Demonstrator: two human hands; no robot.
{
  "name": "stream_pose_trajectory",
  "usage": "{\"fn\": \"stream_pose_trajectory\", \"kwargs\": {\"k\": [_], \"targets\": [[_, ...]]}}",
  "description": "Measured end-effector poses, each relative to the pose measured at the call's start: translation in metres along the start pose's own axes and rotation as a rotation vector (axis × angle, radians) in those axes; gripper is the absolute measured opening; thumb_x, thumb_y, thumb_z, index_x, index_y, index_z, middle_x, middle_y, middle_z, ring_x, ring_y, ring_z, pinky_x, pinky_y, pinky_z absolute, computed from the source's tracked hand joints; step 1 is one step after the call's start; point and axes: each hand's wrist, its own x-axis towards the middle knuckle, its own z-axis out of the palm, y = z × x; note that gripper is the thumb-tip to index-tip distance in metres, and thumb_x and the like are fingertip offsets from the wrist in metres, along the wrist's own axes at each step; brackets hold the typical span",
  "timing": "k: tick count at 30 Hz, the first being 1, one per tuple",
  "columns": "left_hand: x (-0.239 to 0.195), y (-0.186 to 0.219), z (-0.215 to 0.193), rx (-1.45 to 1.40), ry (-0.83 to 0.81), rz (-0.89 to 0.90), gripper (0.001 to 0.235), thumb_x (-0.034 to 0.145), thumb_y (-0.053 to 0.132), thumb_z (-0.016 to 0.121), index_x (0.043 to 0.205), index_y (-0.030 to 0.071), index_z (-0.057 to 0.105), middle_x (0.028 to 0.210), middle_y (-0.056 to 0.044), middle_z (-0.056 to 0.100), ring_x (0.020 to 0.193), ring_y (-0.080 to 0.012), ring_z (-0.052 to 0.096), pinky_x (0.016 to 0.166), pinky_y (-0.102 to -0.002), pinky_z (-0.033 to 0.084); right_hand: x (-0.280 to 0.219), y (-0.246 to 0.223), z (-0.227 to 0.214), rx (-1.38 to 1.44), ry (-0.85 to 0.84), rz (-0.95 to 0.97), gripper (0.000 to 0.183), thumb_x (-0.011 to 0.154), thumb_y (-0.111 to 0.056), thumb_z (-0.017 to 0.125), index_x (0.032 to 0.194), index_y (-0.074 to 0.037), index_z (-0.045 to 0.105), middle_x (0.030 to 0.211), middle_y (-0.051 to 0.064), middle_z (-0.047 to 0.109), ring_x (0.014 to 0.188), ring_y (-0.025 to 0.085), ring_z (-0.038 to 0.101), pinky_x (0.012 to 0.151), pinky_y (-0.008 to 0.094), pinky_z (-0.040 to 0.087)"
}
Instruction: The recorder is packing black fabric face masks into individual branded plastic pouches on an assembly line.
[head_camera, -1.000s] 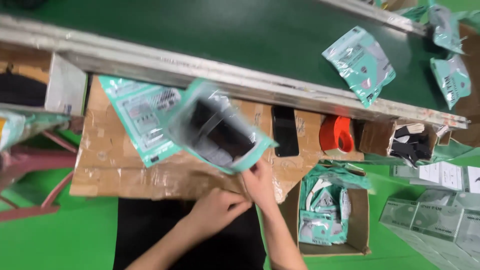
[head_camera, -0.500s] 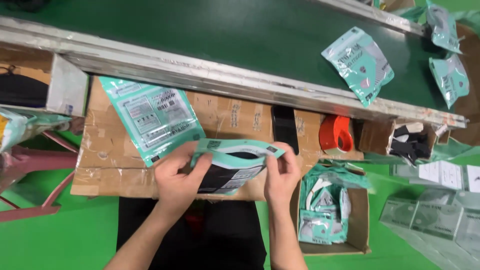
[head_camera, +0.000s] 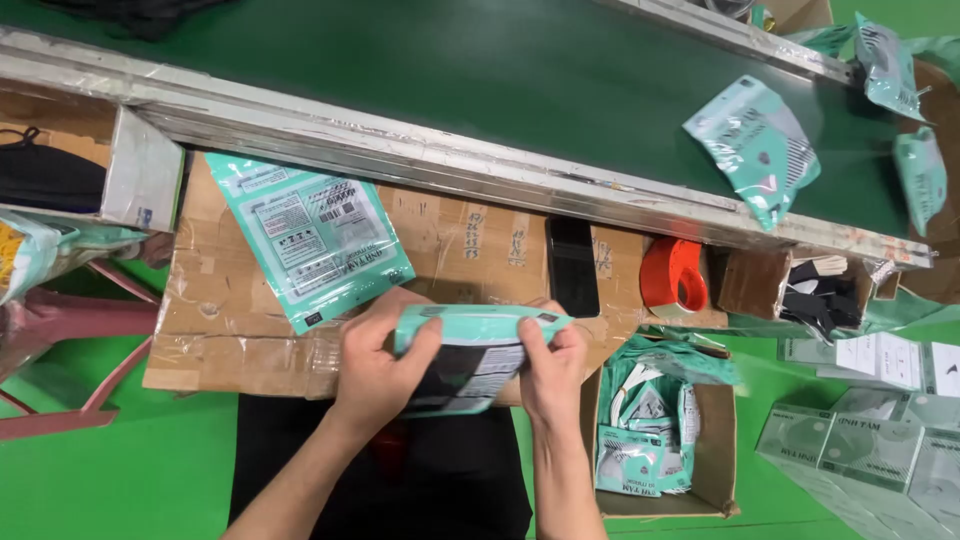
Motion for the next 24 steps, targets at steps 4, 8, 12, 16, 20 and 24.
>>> {"fn": "stream_pose_trajectory", "kwargs": {"k": [4,8,12,16,20,24], "targets": [[0.003,0.007,0.000,-0.037,-0.082,0.024,0.008,0.087,0.004,0.073,0.092,-0.002,0.072,0.091,-0.009,0.074,0.081,-0.0206,0.072,0.074,-0.033,0.056,0.001,-0.006,0.005,0.192,-0.041,0.138,0.010,0.095,-0.005,0.067,0.102,0.000,0.063,0.096,0.005,0.068,0.088,0.014,0.065,0.081,0.031,0.053],[0.012,0.014,-0.002,-0.035,-0.155,0.075,0.015,0.083,0.005,0.076,0.096,-0.002,0.071,0.094,-0.011,0.074,0.086,-0.0220,0.072,0.076,-0.034,0.057,0.003,0.008,-0.016,0.237,-0.055,0.274,0.026,0.091,-0.006,0.072,0.114,0.004,0.065,0.105,0.013,0.071,0.095,0.021,0.069,0.086,0.037,0.056],[0.013,0.014,0.006,-0.134,-0.199,0.029,0.021,0.082,0.007,0.076,0.101,-0.002,0.073,0.097,-0.012,0.076,0.086,-0.0230,0.072,0.077,-0.035,0.057,0.005,0.004,-0.015,0.268,-0.180,0.259,0.029,0.093,-0.007,0.075,0.117,0.005,0.065,0.110,0.014,0.071,0.101,0.023,0.069,0.090,0.036,0.055],[0.039,-0.004,0.004,0.048,-0.237,0.122,0.028,0.084,0.014,0.079,0.109,0.004,0.073,0.106,-0.013,0.073,0.100,-0.0278,0.070,0.091,-0.040,0.055,0.027,-0.032,0.012,-0.281,0.020,0.024,0.026,0.083,-0.004,0.076,0.108,0.001,0.068,0.101,0.010,0.070,0.090,0.018,0.067,0.081,0.035,0.056],[0.130,-0.031,-0.041,0.448,0.040,0.471,0.040,0.099,0.013,0.068,0.134,-0.002,0.057,0.133,-0.021,0.060,0.127,-0.0385,0.055,0.112,-0.048,0.040,0.070,-0.116,0.028,-0.988,0.210,-0.954,0.027,0.095,0.002,0.081,0.116,-0.002,0.065,0.111,0.008,0.066,0.104,0.020,0.063,0.098,0.033,0.052],[0.194,-0.051,-0.104,0.727,0.331,0.515,0.043,0.084,-0.010,0.058,0.127,-0.002,0.058,0.123,-0.022,0.058,0.118,-0.0427,0.053,0.106,-0.049,0.043,0.078,-0.157,0.045,-1.247,0.192,-1.129,0.038,0.086,0.008,0.078,0.120,0.001,0.063,0.114,0.016,0.062,0.112,0.032,0.059,0.105,0.040,0.046]]}}
